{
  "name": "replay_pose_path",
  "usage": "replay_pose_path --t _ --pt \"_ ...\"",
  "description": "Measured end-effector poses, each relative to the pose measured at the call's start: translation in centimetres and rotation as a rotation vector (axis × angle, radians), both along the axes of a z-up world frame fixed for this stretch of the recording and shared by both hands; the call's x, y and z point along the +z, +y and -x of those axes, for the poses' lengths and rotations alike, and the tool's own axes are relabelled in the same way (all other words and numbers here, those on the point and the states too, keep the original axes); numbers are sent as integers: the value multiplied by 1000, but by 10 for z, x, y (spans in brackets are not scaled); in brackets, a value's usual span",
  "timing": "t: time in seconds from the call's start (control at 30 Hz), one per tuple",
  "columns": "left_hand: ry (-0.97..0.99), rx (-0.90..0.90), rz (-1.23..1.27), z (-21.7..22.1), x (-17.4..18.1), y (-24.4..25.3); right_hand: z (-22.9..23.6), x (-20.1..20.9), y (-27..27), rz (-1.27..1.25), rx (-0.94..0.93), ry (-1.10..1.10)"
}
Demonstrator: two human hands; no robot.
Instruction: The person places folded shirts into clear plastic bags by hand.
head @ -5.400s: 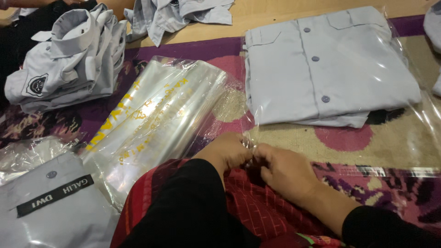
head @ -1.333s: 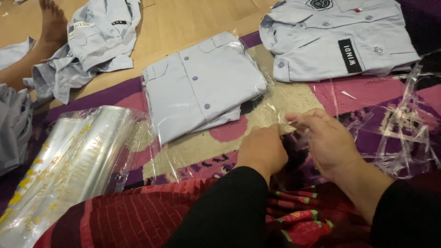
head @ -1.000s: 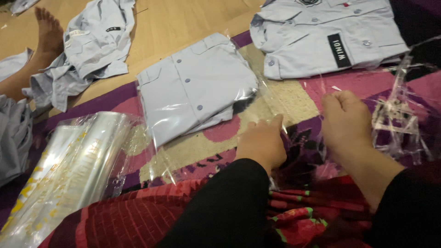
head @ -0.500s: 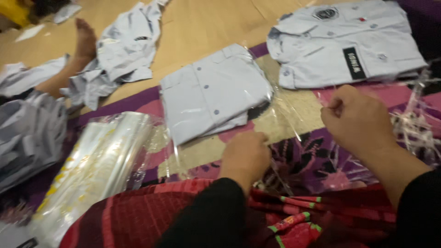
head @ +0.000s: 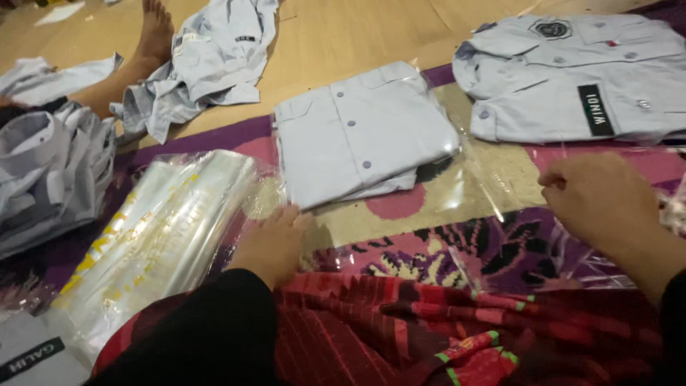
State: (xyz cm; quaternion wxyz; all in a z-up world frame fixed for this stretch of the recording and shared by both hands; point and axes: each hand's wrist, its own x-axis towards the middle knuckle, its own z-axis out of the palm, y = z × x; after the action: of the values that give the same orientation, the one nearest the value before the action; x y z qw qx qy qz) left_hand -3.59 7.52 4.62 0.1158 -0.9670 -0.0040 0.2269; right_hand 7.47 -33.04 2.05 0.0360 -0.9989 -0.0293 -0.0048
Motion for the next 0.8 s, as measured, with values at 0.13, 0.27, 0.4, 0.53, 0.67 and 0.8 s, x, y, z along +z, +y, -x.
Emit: replay_pose_path --t 0.13,0.27,0.4,0.53,0.67,0.8 --pt "-233 -203 -61 -6 -46 52 -43 -32 -3 32 240 -12" --pt "-62 -219 -253 -12 -22 45 -57 -34 5 132 514 -105" --pt "-11 -276 -251 -9 -22 49 -83 -60 4 330 701 -133" --pt "76 -270 -253 -10 -24 52 -99 -78 8 296 703 -130" --pt "-117 -363 -124 -8 -37 63 -109 -92 -2 243 822 -336" --pt "-231 -509 -94 -6 -45 69 -138 -131 -35 261 944 -298"
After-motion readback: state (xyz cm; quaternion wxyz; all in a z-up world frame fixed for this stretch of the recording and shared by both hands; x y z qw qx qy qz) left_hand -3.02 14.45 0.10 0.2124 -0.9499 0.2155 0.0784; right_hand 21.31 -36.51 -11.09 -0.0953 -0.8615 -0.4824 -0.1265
